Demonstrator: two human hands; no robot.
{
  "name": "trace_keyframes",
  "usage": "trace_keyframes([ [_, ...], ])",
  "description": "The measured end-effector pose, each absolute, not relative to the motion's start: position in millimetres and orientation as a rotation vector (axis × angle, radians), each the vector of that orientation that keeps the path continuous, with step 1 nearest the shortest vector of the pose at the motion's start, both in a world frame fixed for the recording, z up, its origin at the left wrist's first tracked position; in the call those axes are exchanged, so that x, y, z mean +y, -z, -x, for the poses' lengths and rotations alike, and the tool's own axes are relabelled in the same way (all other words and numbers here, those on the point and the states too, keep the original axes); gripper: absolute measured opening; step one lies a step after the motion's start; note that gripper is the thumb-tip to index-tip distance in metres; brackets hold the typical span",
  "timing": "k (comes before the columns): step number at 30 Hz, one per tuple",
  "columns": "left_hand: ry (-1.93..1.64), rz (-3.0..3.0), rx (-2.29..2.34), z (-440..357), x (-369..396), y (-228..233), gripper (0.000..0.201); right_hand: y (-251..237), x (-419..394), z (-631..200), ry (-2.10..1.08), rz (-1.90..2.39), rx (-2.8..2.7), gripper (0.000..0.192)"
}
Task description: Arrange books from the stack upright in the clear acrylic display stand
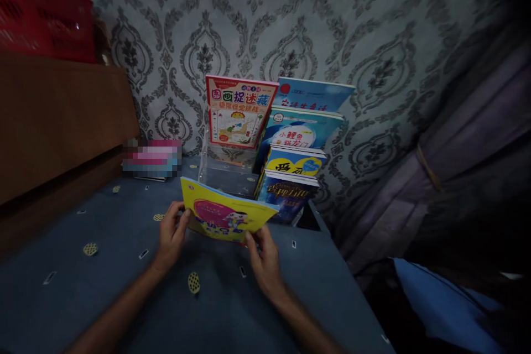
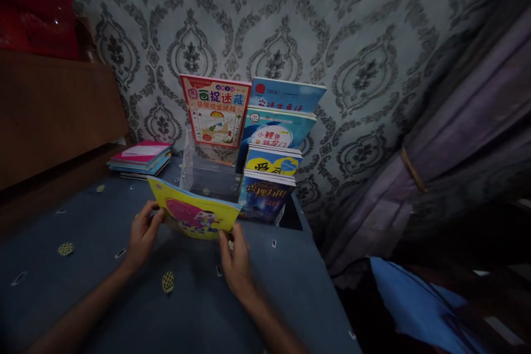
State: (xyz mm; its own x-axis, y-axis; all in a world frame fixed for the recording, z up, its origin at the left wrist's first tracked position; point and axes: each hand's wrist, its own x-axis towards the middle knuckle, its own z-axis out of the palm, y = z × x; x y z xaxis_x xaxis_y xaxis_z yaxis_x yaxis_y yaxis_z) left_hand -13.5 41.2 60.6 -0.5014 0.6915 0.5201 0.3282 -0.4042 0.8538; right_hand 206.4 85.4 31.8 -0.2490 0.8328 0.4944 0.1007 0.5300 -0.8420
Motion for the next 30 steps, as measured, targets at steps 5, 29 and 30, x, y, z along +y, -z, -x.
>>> trace_keyframes([
  [5, -1.918, -1.361, 1.544, 15, 45, -54, 0.033, -32, 89, -208, -0.875, 0.789, -1.727, 0.021],
  [29, -2.186, -1.871, 0.987, 75, 190, -247, 0.042, -261, 222, -186, -0.322, 0.463, -1.918, 0.011],
  [30, -2.187, -1.879, 0.958, 77, 198, -253, 0.043, -268, 228, -185, -0.292, 0.467, -1.909, 0.012],
])
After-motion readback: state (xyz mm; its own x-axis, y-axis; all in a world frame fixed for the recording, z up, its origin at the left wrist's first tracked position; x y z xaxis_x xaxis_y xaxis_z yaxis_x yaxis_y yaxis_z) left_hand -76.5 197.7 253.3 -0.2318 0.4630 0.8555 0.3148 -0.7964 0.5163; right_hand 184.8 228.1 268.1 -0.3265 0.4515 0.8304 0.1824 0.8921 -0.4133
